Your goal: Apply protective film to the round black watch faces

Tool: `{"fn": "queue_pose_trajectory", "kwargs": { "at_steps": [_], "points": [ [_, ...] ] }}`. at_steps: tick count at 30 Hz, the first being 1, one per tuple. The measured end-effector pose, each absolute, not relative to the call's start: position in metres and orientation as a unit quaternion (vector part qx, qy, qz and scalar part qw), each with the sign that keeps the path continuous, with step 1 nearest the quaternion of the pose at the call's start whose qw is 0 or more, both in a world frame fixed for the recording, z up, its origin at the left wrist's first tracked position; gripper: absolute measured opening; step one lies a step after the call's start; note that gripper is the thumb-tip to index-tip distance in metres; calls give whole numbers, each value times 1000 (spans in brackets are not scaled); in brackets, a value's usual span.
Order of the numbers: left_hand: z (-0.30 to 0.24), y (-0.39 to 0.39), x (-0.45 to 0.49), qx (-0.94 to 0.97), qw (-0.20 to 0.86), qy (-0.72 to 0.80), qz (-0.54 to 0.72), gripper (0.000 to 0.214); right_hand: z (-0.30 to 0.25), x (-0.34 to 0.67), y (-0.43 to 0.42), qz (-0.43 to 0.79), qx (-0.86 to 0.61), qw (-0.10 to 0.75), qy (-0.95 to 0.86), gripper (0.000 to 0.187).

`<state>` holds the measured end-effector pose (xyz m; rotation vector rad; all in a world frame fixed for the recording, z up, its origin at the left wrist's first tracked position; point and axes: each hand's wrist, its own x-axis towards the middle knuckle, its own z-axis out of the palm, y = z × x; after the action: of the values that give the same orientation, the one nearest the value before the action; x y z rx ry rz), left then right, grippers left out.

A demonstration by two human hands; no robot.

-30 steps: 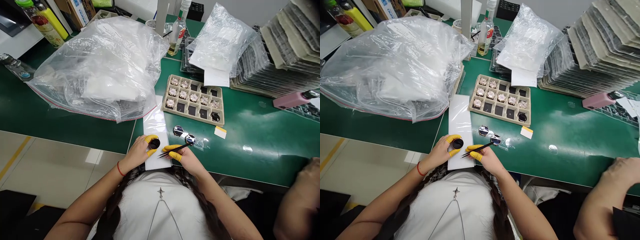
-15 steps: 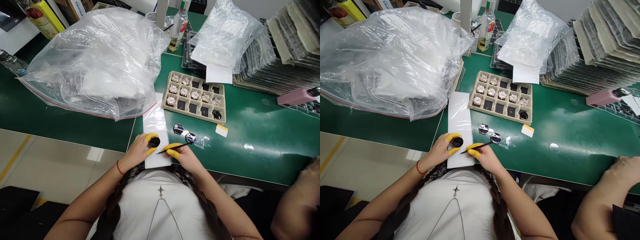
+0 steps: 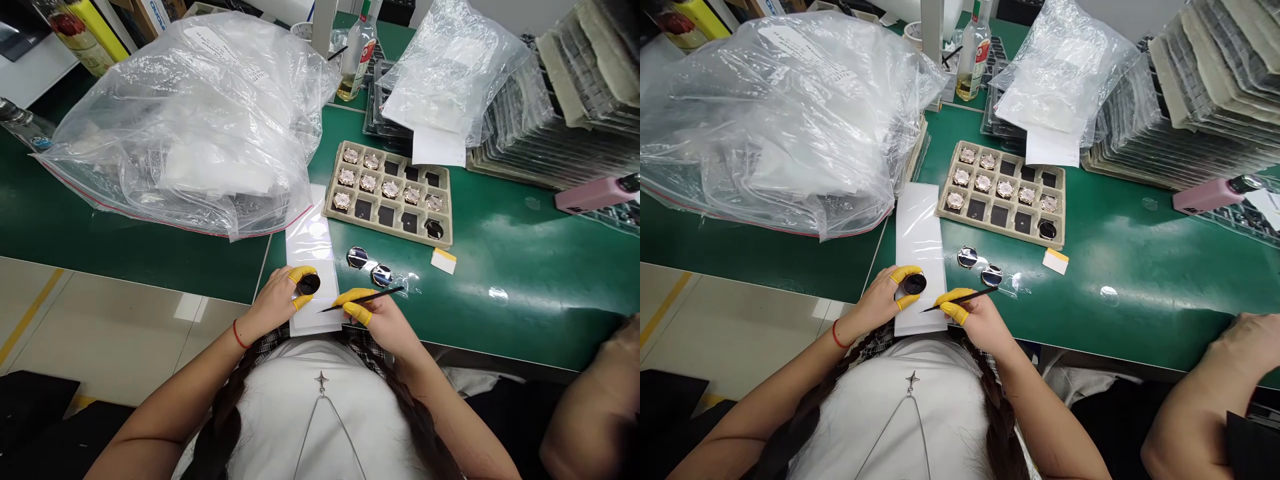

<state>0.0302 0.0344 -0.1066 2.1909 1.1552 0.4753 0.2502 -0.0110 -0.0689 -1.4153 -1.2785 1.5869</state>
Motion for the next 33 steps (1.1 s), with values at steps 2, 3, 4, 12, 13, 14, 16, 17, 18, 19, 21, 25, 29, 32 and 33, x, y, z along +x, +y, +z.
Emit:
{"fn": "queue_pose_trajectory", "kwargs": {
  "at_steps": [2, 3, 4, 12, 13, 14, 16, 17, 18, 19, 21, 25, 29, 32, 33],
  "points": [
    [-104, 35, 30, 819, 320, 442, 178, 37, -52, 259, -16, 560, -547, 362, -507, 19],
    [-102, 34, 31, 812, 329, 448, 179, 36, -43, 263, -19, 533, -555, 384, -511, 15],
    [-99, 34, 32, 803, 339, 454, 183, 36, -35, 267, -21, 507, -564, 405, -511, 12],
    [-60, 22, 47, 786, 384, 426, 231, 36, -10, 262, -27, 501, -574, 451, -465, 23],
    [-56, 20, 48, 789, 385, 418, 234, 36, -12, 261, -26, 506, -577, 448, -459, 25],
    [-54, 19, 49, 791, 386, 411, 238, 36, -13, 262, -26, 507, -581, 446, -454, 26],
    [-50, 17, 49, 793, 391, 402, 240, 36, -17, 265, -26, 507, -587, 445, -448, 28],
    [-49, 17, 49, 793, 394, 399, 239, 36, -19, 267, -26, 506, -590, 444, -445, 29],
    [-48, 17, 48, 792, 397, 398, 237, 37, -21, 269, -26, 506, -593, 444, -442, 31],
    [-48, 16, 48, 792, 399, 398, 235, 37, -22, 270, -26, 506, -594, 444, -440, 32],
    [-47, 16, 48, 793, 401, 396, 231, 37, -24, 272, -26, 507, -597, 442, -437, 33],
    [-46, 16, 49, 799, 395, 396, 223, 38, -24, 271, -24, 509, -597, 442, -435, 32],
    [-44, 15, 49, 801, 393, 393, 223, 39, -24, 270, -23, 515, -590, 453, -426, 28],
    [-44, 14, 48, 799, 395, 392, 227, 39, -25, 271, -24, 515, -590, 456, -422, 26],
    [-44, 14, 48, 799, 395, 392, 228, 39, -25, 271, -24, 514, -592, 455, -423, 26]
  ]
}}
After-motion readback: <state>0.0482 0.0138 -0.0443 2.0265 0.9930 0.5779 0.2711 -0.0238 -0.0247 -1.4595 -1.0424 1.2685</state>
